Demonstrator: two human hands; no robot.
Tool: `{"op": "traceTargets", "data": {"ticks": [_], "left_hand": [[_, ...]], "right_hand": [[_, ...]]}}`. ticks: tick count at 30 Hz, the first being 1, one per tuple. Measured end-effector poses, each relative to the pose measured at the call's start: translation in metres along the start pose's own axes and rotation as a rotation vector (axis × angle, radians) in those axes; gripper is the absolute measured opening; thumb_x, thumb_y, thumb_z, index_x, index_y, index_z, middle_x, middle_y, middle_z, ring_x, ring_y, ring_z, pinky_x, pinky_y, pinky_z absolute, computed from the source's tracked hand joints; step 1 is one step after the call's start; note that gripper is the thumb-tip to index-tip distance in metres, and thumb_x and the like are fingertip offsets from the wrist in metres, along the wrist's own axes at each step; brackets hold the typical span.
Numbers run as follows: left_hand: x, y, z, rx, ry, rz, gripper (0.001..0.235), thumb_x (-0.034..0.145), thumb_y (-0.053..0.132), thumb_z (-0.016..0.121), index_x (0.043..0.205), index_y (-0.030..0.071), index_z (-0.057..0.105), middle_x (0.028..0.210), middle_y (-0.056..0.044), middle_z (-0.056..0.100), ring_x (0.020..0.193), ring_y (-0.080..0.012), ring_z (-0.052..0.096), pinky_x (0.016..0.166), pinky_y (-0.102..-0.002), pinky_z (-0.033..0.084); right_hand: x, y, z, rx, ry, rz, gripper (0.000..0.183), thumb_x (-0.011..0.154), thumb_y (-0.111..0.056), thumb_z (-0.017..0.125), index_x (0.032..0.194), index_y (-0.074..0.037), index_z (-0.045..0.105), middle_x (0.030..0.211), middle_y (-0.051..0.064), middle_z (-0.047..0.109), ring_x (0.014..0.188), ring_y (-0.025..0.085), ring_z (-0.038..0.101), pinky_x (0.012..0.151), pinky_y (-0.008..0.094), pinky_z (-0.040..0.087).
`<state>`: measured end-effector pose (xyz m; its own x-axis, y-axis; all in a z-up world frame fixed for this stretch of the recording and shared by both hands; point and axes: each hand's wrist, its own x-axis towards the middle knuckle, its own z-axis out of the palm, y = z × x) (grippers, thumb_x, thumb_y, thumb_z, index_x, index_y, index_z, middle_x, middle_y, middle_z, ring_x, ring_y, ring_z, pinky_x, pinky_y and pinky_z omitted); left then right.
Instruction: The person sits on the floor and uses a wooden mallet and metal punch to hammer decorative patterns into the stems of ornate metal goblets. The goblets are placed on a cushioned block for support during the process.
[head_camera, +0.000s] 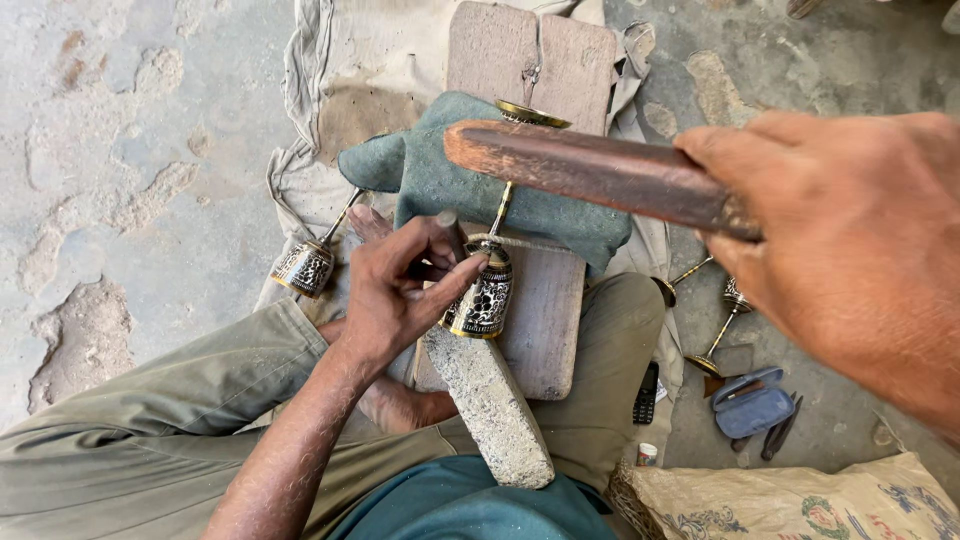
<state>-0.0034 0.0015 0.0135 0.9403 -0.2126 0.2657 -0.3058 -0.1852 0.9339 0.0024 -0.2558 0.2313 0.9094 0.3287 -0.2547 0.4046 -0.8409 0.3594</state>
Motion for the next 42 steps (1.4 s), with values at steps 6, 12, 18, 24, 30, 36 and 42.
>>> {"op": "traceTargets", "data": {"ticks": [6,12,18,24,30,36,42], "left_hand": [[0.000,0.021,-0.015,0.056,-0.271,0.242,0.029,0.091,0.025,0.080,0.113,0.007,0.070,0.101,-0.005,0.074,0.082,-0.0139,0.075,0.066,-0.030,0.060],[0.016,0.029,-0.016,0.091,-0.541,0.350,0.038,0.096,0.030,0.070,0.126,0.008,0.068,0.116,-0.011,0.074,0.091,-0.0298,0.075,0.075,-0.042,0.060],[0.020,0.033,-0.016,0.202,-0.692,0.309,0.041,0.098,0.033,0.062,0.133,0.014,0.064,0.105,-0.010,0.070,0.085,-0.0329,0.071,0.069,-0.047,0.056],[0.021,0.031,-0.015,0.214,-0.713,0.308,0.043,0.097,0.033,0.063,0.135,0.015,0.063,0.104,-0.011,0.069,0.083,-0.0322,0.071,0.068,-0.046,0.056],[0.022,0.027,-0.015,0.147,-0.689,0.334,0.039,0.099,0.032,0.062,0.134,0.015,0.062,0.108,-0.008,0.070,0.088,-0.0313,0.072,0.070,-0.046,0.056],[0.027,0.028,-0.014,0.188,-0.713,0.361,0.038,0.098,0.031,0.063,0.132,0.013,0.062,0.098,-0.009,0.067,0.082,-0.0323,0.069,0.066,-0.048,0.054],[0.031,0.027,-0.011,0.219,-0.741,0.378,0.041,0.097,0.031,0.063,0.134,0.014,0.060,0.090,-0.009,0.063,0.079,-0.0310,0.069,0.065,-0.048,0.054]], "right_hand": [[-0.039,-0.003,0.050,0.973,0.379,0.142,0.044,0.092,-0.007,0.077,0.130,0.009,0.062,0.091,0.016,0.069,0.069,0.019,0.072,0.061,0.032,0.058],[-0.095,-0.063,0.117,1.675,0.313,0.309,0.045,0.080,0.002,0.077,0.119,0.001,0.054,0.082,0.007,0.067,0.072,0.013,0.068,0.063,0.029,0.060],[-0.124,-0.085,0.128,1.304,0.215,0.361,0.039,0.073,-0.007,0.085,0.104,-0.002,0.061,0.074,0.005,0.068,0.065,0.011,0.067,0.069,0.029,0.059],[-0.121,-0.082,0.122,0.957,0.104,0.426,0.048,0.069,-0.018,0.089,0.104,0.000,0.061,0.068,0.010,0.072,0.060,0.018,0.071,0.055,0.036,0.058],[-0.117,-0.079,0.116,0.894,0.221,0.413,0.041,0.067,-0.017,0.086,0.096,-0.002,0.060,0.064,0.009,0.071,0.056,0.021,0.074,0.054,0.038,0.056],[-0.117,-0.073,0.118,0.809,0.120,0.449,0.045,0.070,-0.020,0.090,0.102,-0.005,0.062,0.066,0.010,0.069,0.061,0.024,0.070,0.056,0.040,0.055],[-0.115,-0.078,0.115,0.799,0.197,0.419,0.042,0.071,-0.019,0.086,0.101,-0.004,0.061,0.068,0.013,0.069,0.058,0.026,0.072,0.056,0.041,0.055]]}}
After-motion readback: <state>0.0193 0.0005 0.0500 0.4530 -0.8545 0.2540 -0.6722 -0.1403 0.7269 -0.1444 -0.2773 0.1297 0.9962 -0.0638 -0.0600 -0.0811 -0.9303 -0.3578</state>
